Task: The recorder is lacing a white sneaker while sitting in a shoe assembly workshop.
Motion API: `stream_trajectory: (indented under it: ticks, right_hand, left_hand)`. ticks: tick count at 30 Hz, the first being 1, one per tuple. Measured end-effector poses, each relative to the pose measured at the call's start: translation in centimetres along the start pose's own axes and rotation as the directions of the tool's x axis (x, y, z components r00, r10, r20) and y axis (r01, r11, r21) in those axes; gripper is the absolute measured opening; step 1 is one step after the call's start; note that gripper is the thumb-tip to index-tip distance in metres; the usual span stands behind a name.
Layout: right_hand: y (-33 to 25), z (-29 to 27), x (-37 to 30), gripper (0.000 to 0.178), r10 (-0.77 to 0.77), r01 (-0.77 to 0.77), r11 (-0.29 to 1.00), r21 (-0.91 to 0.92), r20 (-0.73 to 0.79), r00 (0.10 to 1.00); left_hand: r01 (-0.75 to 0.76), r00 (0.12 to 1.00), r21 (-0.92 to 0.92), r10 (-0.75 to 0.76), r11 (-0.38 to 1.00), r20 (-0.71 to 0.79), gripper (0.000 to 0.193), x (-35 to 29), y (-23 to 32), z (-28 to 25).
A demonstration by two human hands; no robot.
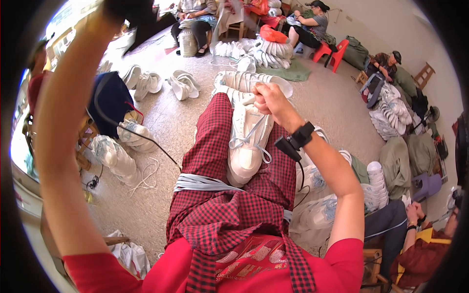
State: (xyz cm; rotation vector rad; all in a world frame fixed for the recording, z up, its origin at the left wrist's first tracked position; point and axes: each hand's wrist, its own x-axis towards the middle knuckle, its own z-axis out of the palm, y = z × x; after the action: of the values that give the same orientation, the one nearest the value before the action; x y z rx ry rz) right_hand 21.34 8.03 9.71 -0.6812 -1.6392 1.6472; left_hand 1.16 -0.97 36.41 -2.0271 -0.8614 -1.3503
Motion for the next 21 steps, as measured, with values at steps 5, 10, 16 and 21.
stream_trajectory:
  ticks: [5,10,16,21]
  right_hand:
    - [1.8,-1.7,1.0,0.023,-0.023,0.023,0.996,-0.091,0.002,1.0]
    - [2.6,-0.3,1.8,0.025,0.099,-0.107,0.985,-0.133,-0.06,0.993]
    - [3.6,-1.0,2.2,0.023,0.036,-0.03,0.985,-0.172,0.03,0.999]
    - [3.9,-1.4,2.1,0.024,0.041,-0.037,0.994,-0.104,0.039,0.998]
  left_hand:
    - [0.345,0.629,-0.141,-0.117,0.928,0.769,0.022,-22.1,4.1,6.1]
    - [0.623,0.638,-0.29,-0.257,0.727,0.726,0.023,-32.9,3.9,10.9]
    - [0.821,0.338,-0.124,-0.301,0.557,0.892,0.017,-31.1,4.2,10.2]
    - [0.853,0.38,-0.251,-0.217,0.457,0.899,0.014,-32.3,3.4,9.6]
